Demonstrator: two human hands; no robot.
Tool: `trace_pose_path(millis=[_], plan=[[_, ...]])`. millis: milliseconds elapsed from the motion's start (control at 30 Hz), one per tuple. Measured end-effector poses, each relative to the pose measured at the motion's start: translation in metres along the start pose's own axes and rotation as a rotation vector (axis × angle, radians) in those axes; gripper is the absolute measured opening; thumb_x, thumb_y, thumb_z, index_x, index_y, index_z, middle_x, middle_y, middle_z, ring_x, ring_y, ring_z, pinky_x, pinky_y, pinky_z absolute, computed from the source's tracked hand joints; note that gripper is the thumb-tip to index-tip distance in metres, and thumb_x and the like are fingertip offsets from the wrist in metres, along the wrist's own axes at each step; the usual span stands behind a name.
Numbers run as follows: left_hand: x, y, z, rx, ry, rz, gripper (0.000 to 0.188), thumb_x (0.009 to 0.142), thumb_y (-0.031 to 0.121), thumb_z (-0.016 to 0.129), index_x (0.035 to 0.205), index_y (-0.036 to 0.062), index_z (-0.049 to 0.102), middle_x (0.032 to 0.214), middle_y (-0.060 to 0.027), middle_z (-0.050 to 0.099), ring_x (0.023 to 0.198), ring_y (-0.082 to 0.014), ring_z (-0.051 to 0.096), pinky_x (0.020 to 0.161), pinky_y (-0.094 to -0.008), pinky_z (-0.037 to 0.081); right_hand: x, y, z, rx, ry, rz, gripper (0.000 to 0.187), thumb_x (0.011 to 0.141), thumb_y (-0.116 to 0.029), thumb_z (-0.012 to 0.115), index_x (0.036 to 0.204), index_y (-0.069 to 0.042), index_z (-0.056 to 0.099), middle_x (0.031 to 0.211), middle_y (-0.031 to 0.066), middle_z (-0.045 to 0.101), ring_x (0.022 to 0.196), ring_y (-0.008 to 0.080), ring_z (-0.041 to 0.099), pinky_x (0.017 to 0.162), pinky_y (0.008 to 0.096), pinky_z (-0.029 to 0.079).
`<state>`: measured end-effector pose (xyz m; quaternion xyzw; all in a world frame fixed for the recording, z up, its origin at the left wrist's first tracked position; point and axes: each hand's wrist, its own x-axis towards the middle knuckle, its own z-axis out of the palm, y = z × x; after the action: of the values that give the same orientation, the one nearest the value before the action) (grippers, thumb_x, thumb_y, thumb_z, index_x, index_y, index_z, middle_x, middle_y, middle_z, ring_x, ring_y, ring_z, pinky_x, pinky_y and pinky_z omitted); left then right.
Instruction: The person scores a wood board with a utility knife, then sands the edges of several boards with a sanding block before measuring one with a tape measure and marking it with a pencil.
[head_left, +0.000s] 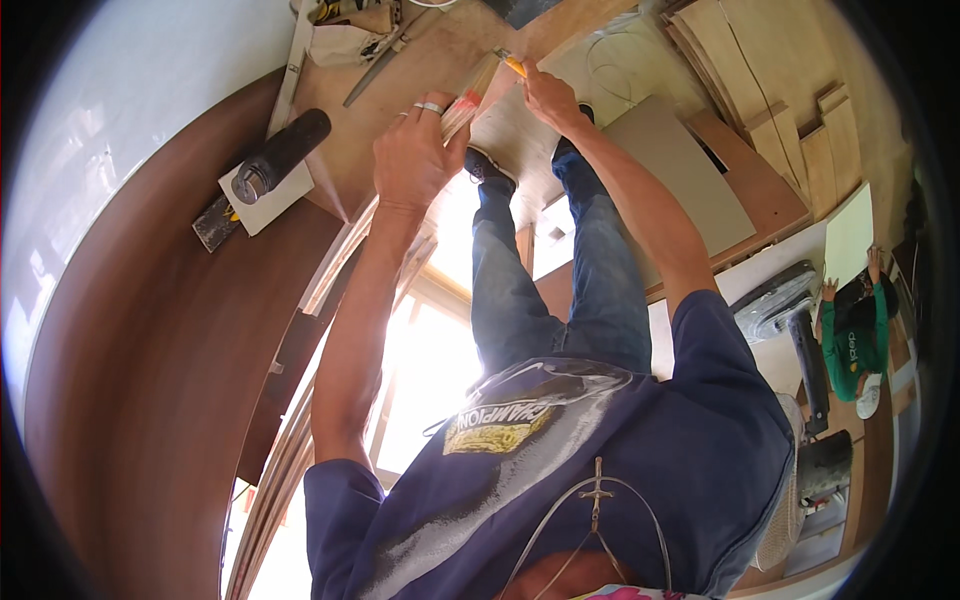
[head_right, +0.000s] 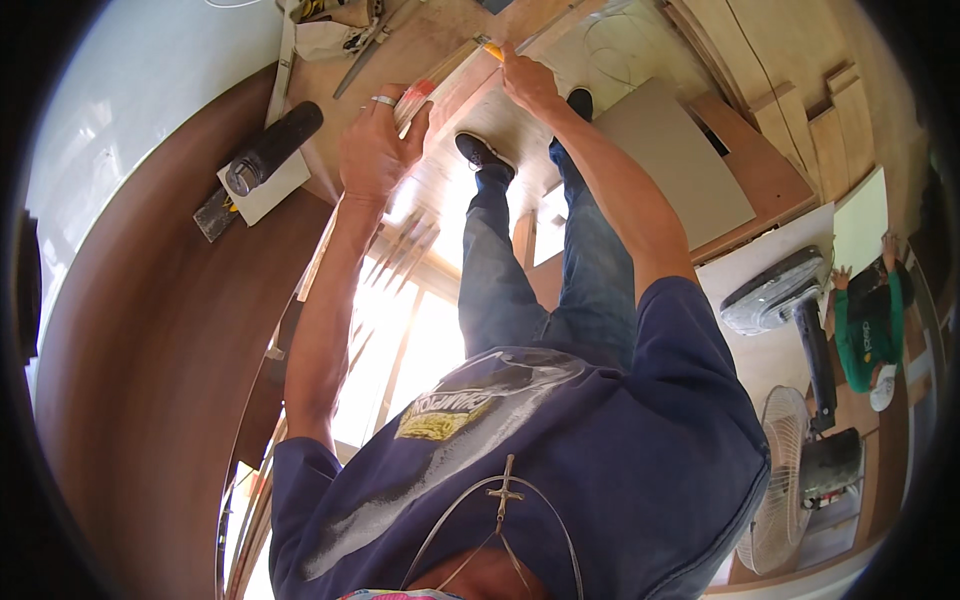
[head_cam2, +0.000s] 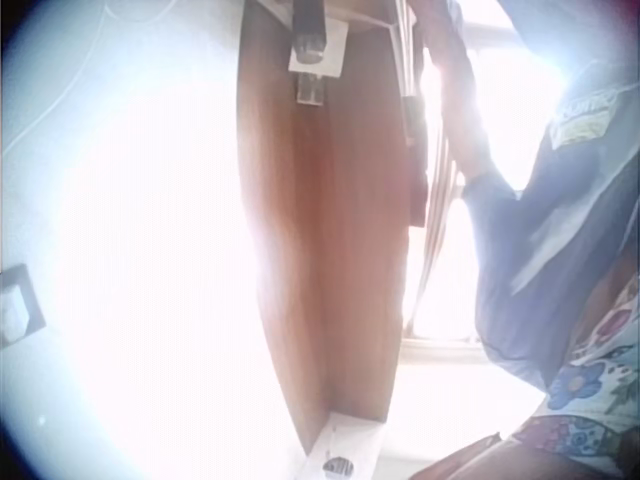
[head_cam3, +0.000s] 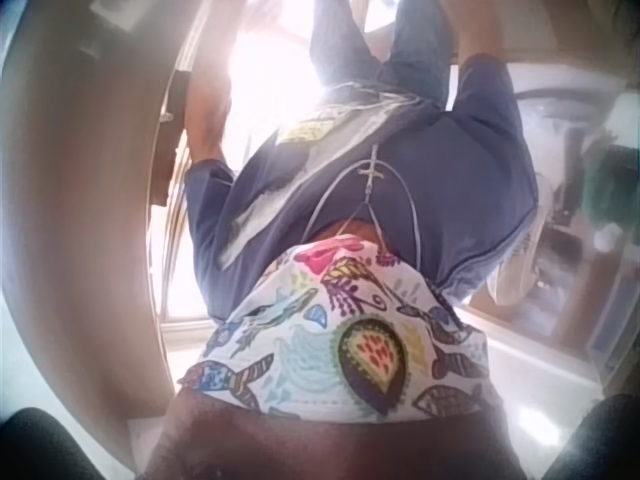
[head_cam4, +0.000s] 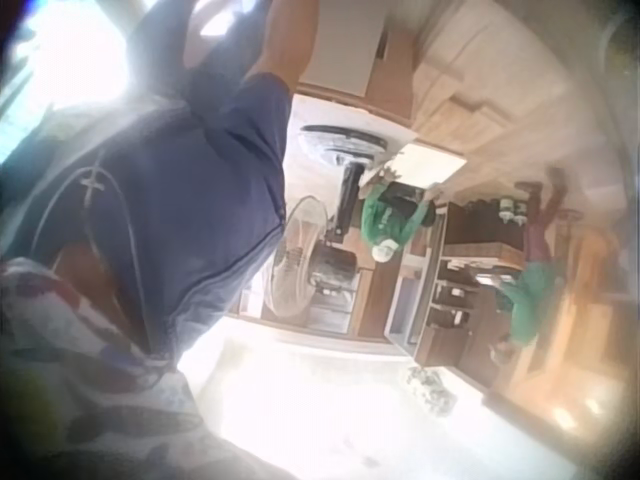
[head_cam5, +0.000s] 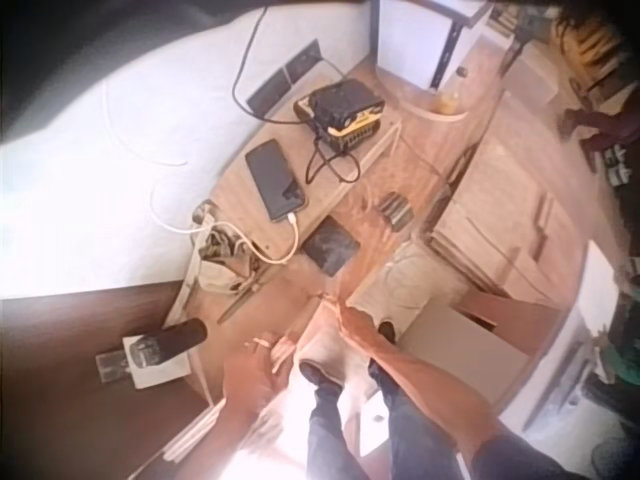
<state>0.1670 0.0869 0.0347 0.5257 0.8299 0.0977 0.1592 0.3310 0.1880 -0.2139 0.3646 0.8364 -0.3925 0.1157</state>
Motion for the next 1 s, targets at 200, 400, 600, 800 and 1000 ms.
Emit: trace_pose_path(millis=[200, 400, 600, 800, 1000], plan=[[0.0, -0.002, 0.0, -0.011, 0.002, -0.003, 0.027, 0.089, 0.035, 0.077, 0.104, 0.014, 0.067, 0.077, -0.0162, 0.07, 0.069, -0.0368, 0.068, 0.061, -0.0454, 0.054, 0.001, -0.005, -0.002, 0.01, -0.037, 0.031, 0.032, 0.101, -0.021, 0.053, 0.126, -0.003, 0.045, 0.084, 0.021, 0.071, 0.077, 0.0411, 0.072, 0.065, 0.0537, 0.057], [-0.001, 0.002, -0.001, 0.014, -0.014, -0.003, 0.028, 0.089, 0.035, 0.076, 0.106, 0.0141, 0.066, 0.08, -0.0156, 0.07, 0.071, -0.0362, 0.069, 0.063, -0.0451, 0.054, 0.005, -0.008, -0.007, 0.003, -0.092, 0.047, 0.033, 0.096, -0.016, 0.057, 0.123, -0.002, 0.045, 0.088, 0.0215, 0.072, 0.082, 0.0422, 0.072, 0.068, 0.0544, 0.057], [-0.002, -0.002, 0.002, -0.006, 0.005, -0.005, 0.03, 0.09, 0.036, 0.075, 0.107, 0.014, 0.065, 0.082, -0.0149, 0.07, 0.072, -0.0361, 0.069, 0.063, -0.0454, 0.054, -0.001, -0.008, -0.008, 0.016, -0.11, 0.058, 0.032, 0.095, -0.016, 0.057, 0.121, -0.002, 0.045, 0.088, 0.0218, 0.071, 0.082, 0.0424, 0.072, 0.067, 0.0546, 0.057], [-0.004, 0.002, 0.0, 0.051, -0.086, -0.053, 0.034, 0.081, 0.03, 0.076, 0.109, 0.0151, 0.063, 0.088, -0.0086, 0.07, 0.081, -0.0313, 0.07, 0.065, -0.0435, 0.057, -0.008, -0.001, -0.006, 0.019, -0.089, 0.031, 0.031, 0.095, -0.014, 0.056, 0.121, -0.002, 0.045, 0.087, 0.0234, 0.071, 0.079, 0.0425, 0.072, 0.066, 0.0554, 0.056], [-0.007, 0.004, 0.0, 0.038, -0.054, 0.006, 0.033, 0.079, 0.026, 0.077, 0.107, 0.0156, 0.063, 0.086, -0.0081, 0.069, 0.079, -0.0304, 0.07, 0.066, -0.0427, 0.057, -0.021, 0.006, 0.005, 0.016, -0.027, 0.002, 0.029, 0.095, -0.013, 0.055, 0.119, -0.002, 0.044, 0.083, 0.023, 0.07, 0.076, 0.043, 0.071, 0.064, 0.0555, 0.056]])
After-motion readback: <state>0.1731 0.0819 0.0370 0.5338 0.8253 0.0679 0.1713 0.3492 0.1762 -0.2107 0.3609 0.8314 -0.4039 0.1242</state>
